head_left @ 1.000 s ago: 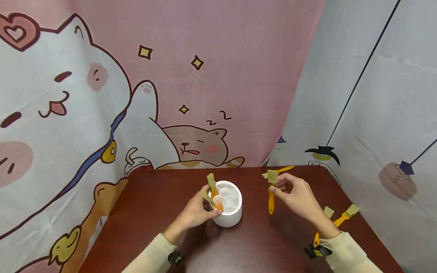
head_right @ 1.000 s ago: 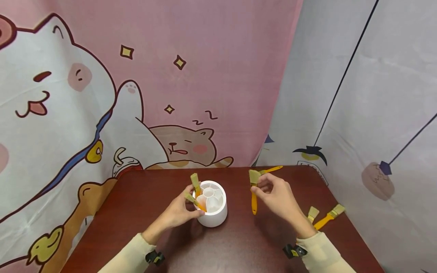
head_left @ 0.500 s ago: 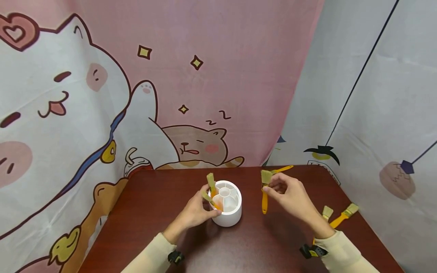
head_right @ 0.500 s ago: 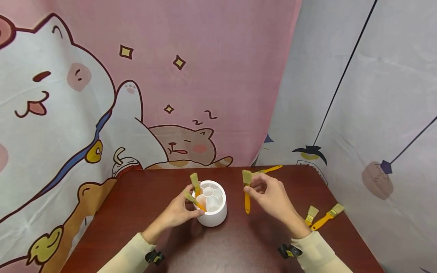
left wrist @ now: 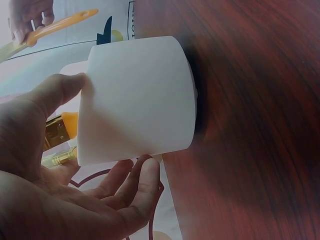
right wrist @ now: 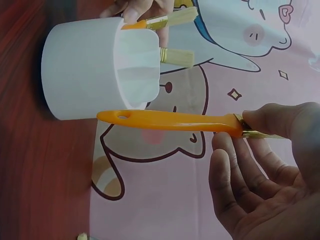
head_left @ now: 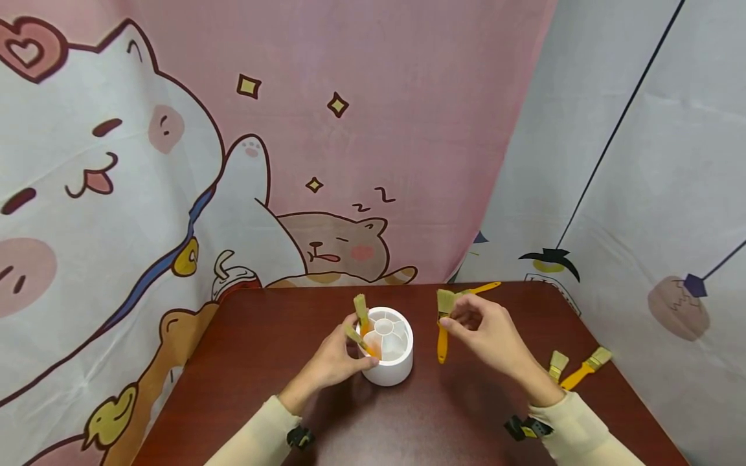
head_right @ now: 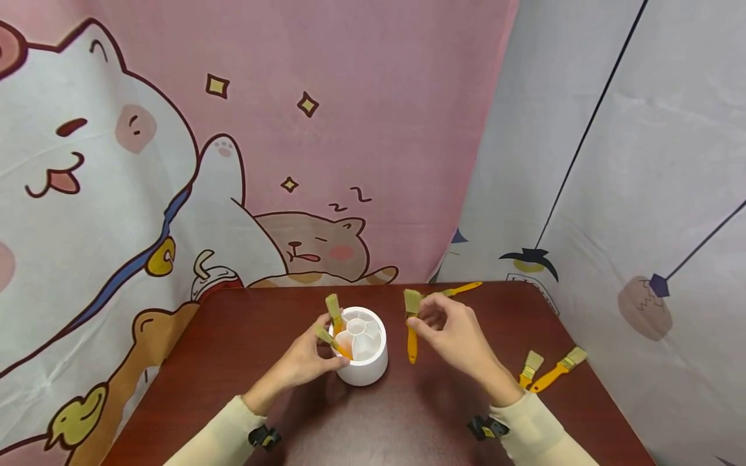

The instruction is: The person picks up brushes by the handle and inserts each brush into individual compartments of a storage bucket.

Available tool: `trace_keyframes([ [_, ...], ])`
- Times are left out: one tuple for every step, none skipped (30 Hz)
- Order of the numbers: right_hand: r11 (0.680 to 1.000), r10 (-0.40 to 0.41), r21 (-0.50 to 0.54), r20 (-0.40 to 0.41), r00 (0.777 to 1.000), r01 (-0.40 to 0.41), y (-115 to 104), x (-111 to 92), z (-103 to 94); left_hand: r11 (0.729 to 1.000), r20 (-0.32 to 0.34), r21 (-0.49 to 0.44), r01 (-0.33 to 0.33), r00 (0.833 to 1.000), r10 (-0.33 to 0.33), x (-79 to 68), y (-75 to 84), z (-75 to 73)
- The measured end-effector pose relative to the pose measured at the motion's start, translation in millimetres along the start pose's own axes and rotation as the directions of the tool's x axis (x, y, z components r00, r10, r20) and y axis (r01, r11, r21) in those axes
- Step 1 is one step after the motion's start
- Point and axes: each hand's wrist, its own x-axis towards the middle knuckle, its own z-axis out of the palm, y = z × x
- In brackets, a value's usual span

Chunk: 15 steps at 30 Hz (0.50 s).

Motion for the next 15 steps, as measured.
trace_keyframes([
  [1.000, 0.002, 0.001, 0.002, 1.000, -0.002, -1, 0, 0.8, 1.000, 0.002, -0.002, -0.002, 1.000, 0.002, -0.1, 0.0, 0.2],
  [1.000, 0.001, 0.003, 0.004, 1.000, -0.001, -2, 0, 1.6, 1.000, 0.004, -0.005, -0.004, 1.000, 0.004, -0.1, 0.3, 0.3],
  [1.000, -0.003, 0.007, 0.007, 1.000, 0.003, -3, 1, 2.0, 1.000, 0.004, -0.006, -0.006, 1.000, 0.006, -0.2, 0.4, 0.4],
  [1.000, -0.006, 0.008, 0.009, 1.000, 0.006, -3, 1, 2.5, 1.000, 0.004, -0.007, -0.005, 1.000, 0.005, -0.3, 0.8, 0.3],
  [1.000, -0.008, 0.012, 0.010, 1.000, 0.007, -5, 1, 3.0, 1.000, 0.005, -0.007, -0.004, 1.000, 0.004, -0.4, 1.2, 0.1],
  [1.000, -0.010, 0.016, 0.011, 1.000, 0.010, -6, 1, 3.6, 1.000, 0.006, -0.007, -0.002, 1.000, 0.002, -0.5, 1.5, -0.2],
  [1.000, -0.012, 0.020, 0.010, 1.000, 0.012, -7, 1, 4.4, 1.000, 0.007, -0.005, -0.005, 1.000, 0.005, -0.6, 1.8, -0.6],
  [1.000, -0.016, 0.024, 0.010, 1.000, 0.016, -8, 1, 5.2, 1.000, 0.007, -0.003, -0.003, 1.000, 0.003, -0.7, 1.9, -0.9],
  [0.999, -0.021, 0.028, 0.008, 1.000, 0.021, -9, 1, 5.8, 1.000, 0.008, 0.001, -0.001, 1.000, 0.001, -0.7, 1.9, -1.4],
  [0.999, -0.025, 0.031, 0.006, 1.000, 0.025, -10, 2, 6.8, 1.000, 0.010, 0.004, 0.000, 1.000, -0.001, -0.7, 1.9, -1.9],
  [0.999, -0.032, 0.038, 0.002, 0.999, 0.032, -11, 2, 7.9, 1.000, 0.010, 0.004, 0.001, 1.000, -0.001, -0.8, 1.8, -2.2],
  [0.998, -0.038, 0.043, 0.000, 0.999, 0.038, -12, 2, 8.8, 1.000, 0.011, 0.007, -0.001, 1.000, 0.001, -0.7, 1.6, -2.4],
  [0.998, -0.044, 0.050, -0.001, 0.999, 0.044, -13, 3, 9.7, 1.000, 0.012, 0.009, -0.005, 1.000, 0.005, -0.7, 1.2, -2.6],
  [0.997, -0.049, 0.055, -0.001, 0.999, 0.049, -14, 3, 10.5, 1.000, 0.013, 0.009, -0.001, 1.000, 0.001, -0.7, 1.0, -2.8],
  [0.997, -0.053, 0.059, 0.000, 0.999, 0.053, -14, 3, 11.3, 1.000, 0.013, 0.009, -0.002, 1.000, 0.002, -0.6, 0.9, -2.9],
])
